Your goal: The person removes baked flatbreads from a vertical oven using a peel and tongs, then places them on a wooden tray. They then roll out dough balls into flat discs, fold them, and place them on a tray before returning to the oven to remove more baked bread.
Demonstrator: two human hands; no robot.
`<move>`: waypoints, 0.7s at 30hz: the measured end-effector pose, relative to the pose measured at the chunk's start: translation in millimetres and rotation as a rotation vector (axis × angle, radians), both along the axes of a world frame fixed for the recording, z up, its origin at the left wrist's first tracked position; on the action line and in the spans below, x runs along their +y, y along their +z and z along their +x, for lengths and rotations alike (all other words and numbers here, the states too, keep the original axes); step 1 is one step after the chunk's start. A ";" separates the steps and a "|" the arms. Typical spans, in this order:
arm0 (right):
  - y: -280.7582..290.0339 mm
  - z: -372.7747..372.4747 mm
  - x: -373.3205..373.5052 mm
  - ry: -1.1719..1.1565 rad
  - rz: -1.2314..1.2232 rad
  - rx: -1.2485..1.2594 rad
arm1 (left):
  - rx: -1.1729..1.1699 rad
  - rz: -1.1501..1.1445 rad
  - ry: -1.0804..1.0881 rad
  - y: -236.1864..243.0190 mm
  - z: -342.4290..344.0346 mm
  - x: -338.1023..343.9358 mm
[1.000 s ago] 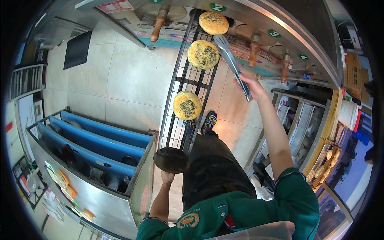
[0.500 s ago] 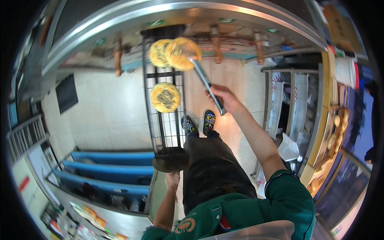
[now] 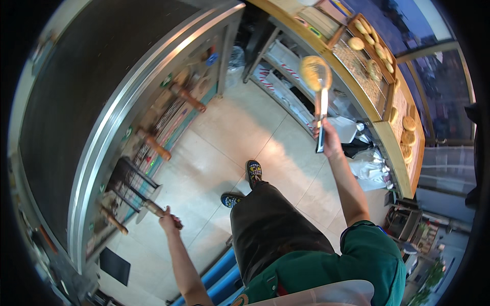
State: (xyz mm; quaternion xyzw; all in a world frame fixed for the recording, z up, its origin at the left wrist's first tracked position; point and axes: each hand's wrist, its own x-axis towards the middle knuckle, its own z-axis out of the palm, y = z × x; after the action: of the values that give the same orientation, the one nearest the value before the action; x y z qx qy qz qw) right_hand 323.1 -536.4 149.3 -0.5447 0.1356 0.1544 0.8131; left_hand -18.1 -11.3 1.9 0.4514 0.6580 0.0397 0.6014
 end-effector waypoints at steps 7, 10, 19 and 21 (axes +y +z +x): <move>-0.7 100.9 -175.5 -0.433 0.097 -0.257 | -0.003 -0.016 -0.005 -28.1 63.7 135.0; -2.4 138.8 -244.8 -0.446 0.143 -0.188 | 0.033 0.012 -0.003 -41.6 78.3 174.8; 13.7 48.7 -157.3 -0.174 -0.037 -0.082 | 0.930 1.583 -0.356 -7.0 152.2 105.8; -6.5 10.4 -110.0 -0.070 -0.409 -0.054 | 0.291 1.342 -0.394 -8.3 210.3 73.4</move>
State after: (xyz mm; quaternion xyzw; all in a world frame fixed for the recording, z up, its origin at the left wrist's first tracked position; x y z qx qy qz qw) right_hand 333.5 -646.4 142.8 -0.6973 0.1612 0.0807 0.6937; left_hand 192.3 62.0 -6.3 0.8354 0.4714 0.2661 0.0959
